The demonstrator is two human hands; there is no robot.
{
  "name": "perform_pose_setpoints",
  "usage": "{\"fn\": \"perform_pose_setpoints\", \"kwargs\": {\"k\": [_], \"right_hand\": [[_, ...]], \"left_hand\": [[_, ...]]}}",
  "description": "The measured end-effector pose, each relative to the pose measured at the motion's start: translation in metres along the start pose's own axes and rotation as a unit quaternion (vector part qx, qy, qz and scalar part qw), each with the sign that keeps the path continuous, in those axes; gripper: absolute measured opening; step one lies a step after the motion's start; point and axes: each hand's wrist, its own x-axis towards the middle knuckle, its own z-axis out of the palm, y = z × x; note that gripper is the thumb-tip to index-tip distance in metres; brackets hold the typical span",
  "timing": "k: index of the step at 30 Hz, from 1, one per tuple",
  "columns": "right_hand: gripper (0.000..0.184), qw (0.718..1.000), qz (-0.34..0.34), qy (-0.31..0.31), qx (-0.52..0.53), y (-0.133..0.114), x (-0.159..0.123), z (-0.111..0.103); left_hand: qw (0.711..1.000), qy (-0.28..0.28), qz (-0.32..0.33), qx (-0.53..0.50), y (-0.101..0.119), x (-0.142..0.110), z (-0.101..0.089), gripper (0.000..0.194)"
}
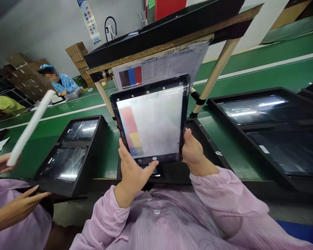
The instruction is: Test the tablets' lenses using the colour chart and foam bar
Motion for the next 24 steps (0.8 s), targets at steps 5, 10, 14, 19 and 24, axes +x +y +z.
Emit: {"fn": "perform_pose_setpoints", "kwargs": {"k": [5,10,14,19,24], "right_hand": [[0.07,1.0,-0.017,-0.02,0.002,-0.002,0.0,0.002],[0.073,0.999,0.012,-0.01,0.036,0.001,-0.004,0.003],[0.071,0.997,0.023,-0.013,0.066,0.001,-0.005,0.003],[0.07,0.998,-0.003,-0.005,0.059,-0.002,-0.005,0.004],[0.069,0.998,-0.014,-0.033,0.051,-0.011,-0.021,0.003]], "left_hand": [[1.0,0.01,0.003,0.005,0.0,0.001,0.001,0.129],[0.999,0.03,0.006,0.032,-0.003,0.0,0.005,0.13],[0.999,0.028,0.016,0.037,-0.005,-0.001,0.006,0.138],[0.997,0.033,0.035,-0.052,-0.013,0.0,0.004,0.118],[0.937,0.058,-0.077,-0.335,-0.031,0.012,-0.007,0.059]]}}
